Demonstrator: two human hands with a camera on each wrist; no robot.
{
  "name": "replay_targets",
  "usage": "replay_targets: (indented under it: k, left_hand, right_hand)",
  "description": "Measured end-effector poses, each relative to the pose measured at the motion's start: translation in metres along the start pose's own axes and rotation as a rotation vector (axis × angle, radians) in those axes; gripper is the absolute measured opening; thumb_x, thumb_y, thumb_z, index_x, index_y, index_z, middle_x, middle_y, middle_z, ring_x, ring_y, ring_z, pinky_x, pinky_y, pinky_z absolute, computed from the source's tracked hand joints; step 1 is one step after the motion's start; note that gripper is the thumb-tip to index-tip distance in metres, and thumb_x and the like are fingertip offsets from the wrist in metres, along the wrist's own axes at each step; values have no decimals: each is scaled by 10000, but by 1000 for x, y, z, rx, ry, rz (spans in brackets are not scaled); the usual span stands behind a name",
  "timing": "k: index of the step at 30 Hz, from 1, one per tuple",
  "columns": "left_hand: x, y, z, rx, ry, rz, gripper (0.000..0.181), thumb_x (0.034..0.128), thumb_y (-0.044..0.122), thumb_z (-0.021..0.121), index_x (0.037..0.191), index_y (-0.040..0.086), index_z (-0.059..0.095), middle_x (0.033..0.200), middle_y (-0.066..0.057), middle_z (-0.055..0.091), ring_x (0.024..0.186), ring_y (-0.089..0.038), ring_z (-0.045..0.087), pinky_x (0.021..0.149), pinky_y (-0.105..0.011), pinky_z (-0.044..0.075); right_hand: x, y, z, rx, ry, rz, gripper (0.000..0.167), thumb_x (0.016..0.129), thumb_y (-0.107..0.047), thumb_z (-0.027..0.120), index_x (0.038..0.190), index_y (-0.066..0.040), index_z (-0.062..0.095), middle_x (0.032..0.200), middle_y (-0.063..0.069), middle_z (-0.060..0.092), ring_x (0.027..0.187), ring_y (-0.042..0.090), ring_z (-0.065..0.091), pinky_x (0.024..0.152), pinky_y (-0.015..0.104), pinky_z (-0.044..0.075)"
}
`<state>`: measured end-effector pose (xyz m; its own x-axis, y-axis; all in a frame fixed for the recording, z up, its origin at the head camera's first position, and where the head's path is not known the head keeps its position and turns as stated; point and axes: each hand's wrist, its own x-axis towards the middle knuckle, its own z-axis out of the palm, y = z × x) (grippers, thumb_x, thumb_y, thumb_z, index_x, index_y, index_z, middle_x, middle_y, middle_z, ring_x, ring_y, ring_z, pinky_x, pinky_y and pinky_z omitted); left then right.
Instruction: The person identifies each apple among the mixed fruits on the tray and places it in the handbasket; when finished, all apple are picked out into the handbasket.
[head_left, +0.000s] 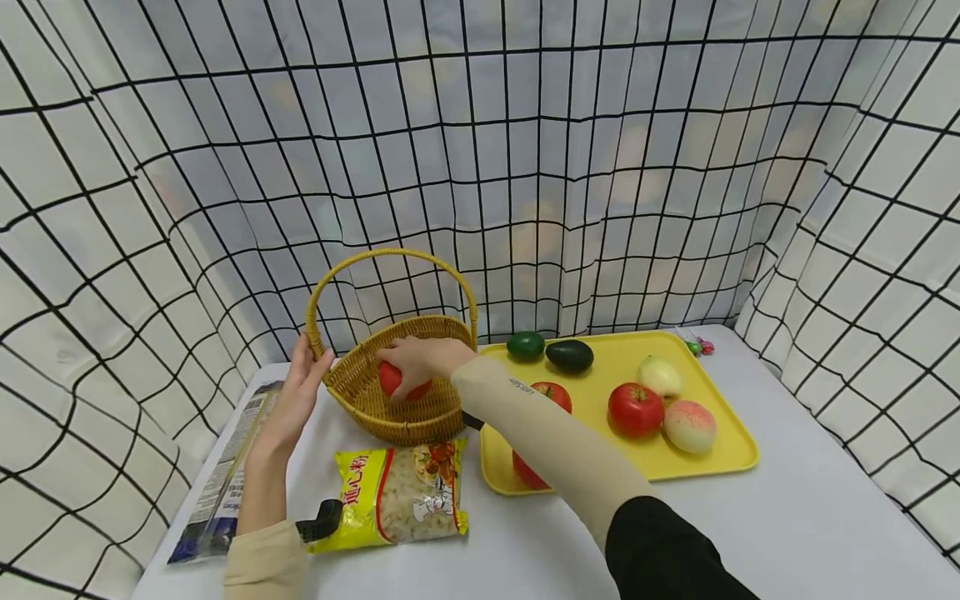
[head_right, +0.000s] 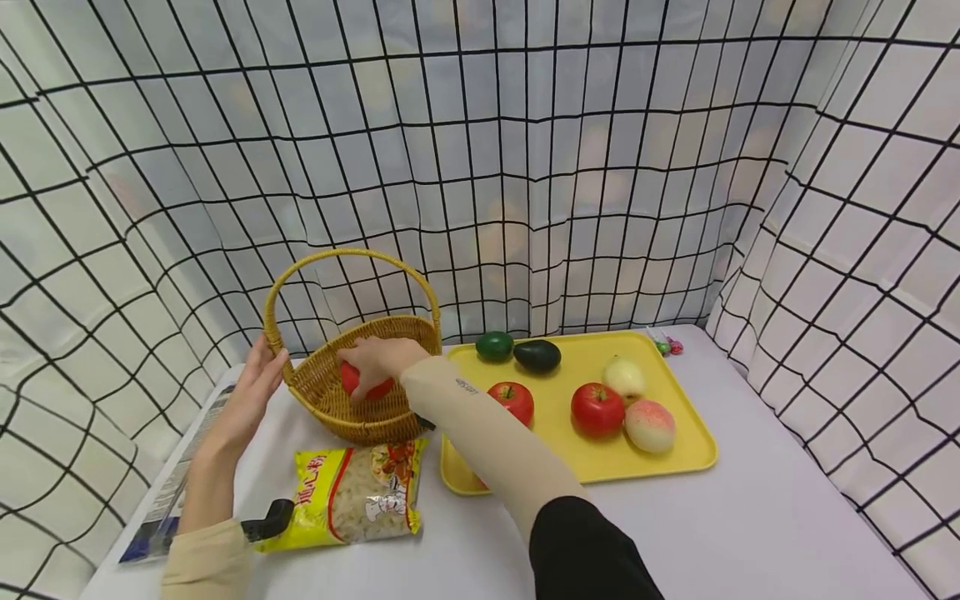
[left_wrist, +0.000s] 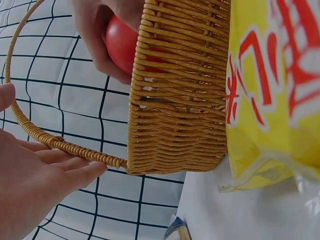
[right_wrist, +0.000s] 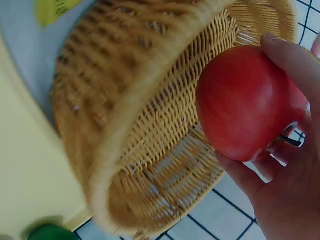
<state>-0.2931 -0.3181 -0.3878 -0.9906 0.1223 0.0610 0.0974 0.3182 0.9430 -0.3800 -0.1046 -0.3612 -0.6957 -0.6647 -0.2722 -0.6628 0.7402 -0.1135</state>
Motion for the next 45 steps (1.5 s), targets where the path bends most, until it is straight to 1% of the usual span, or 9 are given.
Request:
replay_targets:
  k: [4,11,18,22,26,32,37,41,45]
  left_hand:
    - [-6,-3,1,-3,6,-9,843,1089,538,355,1587,318,-289,1693,-21,-273,1588,-294,-232,1256,-679,-55]
    - [-17,-10,3,-21,7,-7,846,1096,520,349,1597,278,-289,1695,-50,-272,1585,-304,-236,1245,-694,-54]
    - [-13,-5,8,-23,14,-10,843,1094,521,355,1599,292,-279,1702,-35,-253,1593,-294,-217,1253,-688,-42]
    - [-10,-5,8,-21,13,-11,847,1092,527,360,1594,304,-284,1701,-18,-250,1595,-279,-211,1262,-674,-37]
    - [-8,-6,9,-24,8,-13,845,1093,521,362,1591,309,-287,1699,-7,-249,1595,-272,-214,1263,-674,-30]
    - [-6,-5,8,-22,11,-4,845,1093,518,367,1593,310,-282,1702,-17,-245,1599,-288,-200,1260,-681,-21]
    - [-6,-4,5,-25,11,6,841,1100,494,364,1592,296,-288,1701,-32,-250,1598,-298,-200,1261,-678,-24]
    - [-4,-3,3,-25,12,4,837,1098,503,360,1595,301,-283,1702,-38,-251,1597,-302,-203,1255,-687,-30]
    - [-1,1,0,-14,12,6,838,1090,526,365,1601,310,-262,1708,-37,-238,1601,-305,-193,1252,-694,-31]
  right_hand:
    - [11,-14,7,-37,-53,54,845,923,-570,695,1624,-363,272,1685,-49,294,1379,139,444,1018,352,498]
    - [27,-39,21,-107,-163,85,797,931,-577,680,1604,-453,271,1702,-125,258,1526,88,346,1156,329,421]
    - [26,-46,23,-228,-207,112,783,966,-513,662,1609,-495,214,1703,-170,227,1580,58,237,1230,352,368]
    - [25,-47,21,-237,-213,115,773,994,-506,622,1622,-484,171,1734,-146,140,1610,71,151,1271,373,308]
    - [26,-46,22,-220,-219,135,778,1000,-514,608,1622,-497,140,1739,-147,112,1614,68,131,1264,393,317]
    - [28,-42,22,-199,-213,139,782,995,-518,612,1616,-514,137,1729,-171,125,1605,61,160,1225,402,363]
    - [32,-35,23,-162,-186,88,798,973,-530,641,1615,-495,170,1734,-143,130,1607,89,171,1224,398,367]
    - [30,-23,21,-86,-128,32,845,940,-554,683,1624,-443,200,1735,-88,161,1602,136,202,1209,410,383]
    - [18,-5,18,9,-50,-33,858,943,-521,702,1634,-341,226,1712,3,225,1576,207,248,1205,437,395]
